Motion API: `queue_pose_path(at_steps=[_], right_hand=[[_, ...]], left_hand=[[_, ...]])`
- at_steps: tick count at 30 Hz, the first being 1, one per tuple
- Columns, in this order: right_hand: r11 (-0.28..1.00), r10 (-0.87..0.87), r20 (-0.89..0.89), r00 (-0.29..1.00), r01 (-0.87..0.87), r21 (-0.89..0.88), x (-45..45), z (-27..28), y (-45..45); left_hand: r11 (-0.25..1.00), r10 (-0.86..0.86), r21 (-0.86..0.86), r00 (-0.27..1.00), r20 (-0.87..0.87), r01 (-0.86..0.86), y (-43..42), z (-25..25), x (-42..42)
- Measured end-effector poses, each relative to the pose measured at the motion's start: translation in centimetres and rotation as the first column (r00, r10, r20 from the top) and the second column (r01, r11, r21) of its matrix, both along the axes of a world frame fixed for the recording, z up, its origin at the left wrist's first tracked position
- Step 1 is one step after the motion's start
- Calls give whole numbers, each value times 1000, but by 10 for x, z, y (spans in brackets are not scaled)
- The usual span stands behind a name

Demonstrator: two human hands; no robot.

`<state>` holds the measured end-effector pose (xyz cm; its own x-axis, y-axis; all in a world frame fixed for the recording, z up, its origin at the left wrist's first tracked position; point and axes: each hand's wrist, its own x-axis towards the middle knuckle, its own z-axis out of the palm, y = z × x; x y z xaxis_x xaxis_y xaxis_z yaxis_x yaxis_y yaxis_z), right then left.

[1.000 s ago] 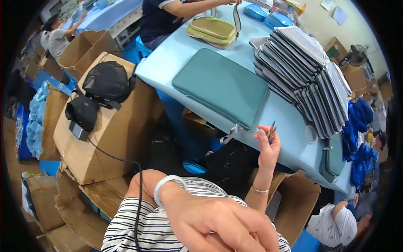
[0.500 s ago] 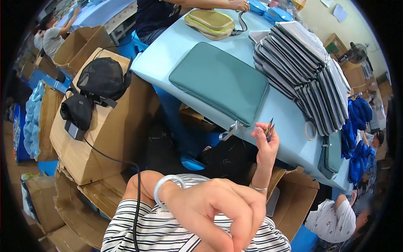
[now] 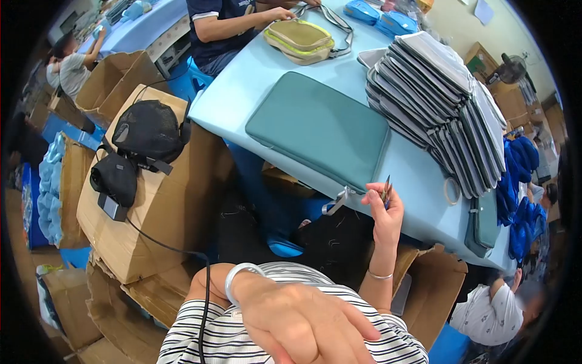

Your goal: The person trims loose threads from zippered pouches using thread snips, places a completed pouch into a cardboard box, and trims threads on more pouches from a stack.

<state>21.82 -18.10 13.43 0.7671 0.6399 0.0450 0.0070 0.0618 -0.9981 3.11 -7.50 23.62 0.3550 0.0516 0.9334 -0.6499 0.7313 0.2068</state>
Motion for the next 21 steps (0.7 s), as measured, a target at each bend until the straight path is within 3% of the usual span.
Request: queue_pose_path(at_steps=[2, 8, 14, 18, 20, 21], right_hand=[[1000, -8, -3, 1000, 8, -4, -2, 1, 5], [1000, 20, 81, 997, -20, -8, 0, -11, 16], [998, 57, 73, 996, -55, -26, 3, -12, 23], [997, 60, 64, 996, -57, -46, -2, -1, 30], [994, 73, 82, 994, -66, -86, -1, 2, 32], [992, 81, 90, 993, -71, -107, -1, 2, 32]], left_hand=[[996, 68, 65, 998, -17, -67, 15, 6, -3], [958, 88, -281, 988, 130, -49, -11, 0, 20], [923, 20, -384, 997, 69, 8, -7, 4, 9], [894, 329, -352, 940, 94, -278, 16, 6, 21], [926, 301, -209, 949, -98, -315, 35, -9, 3], [888, 395, -149, 887, -239, -436, 47, -23, 0]])
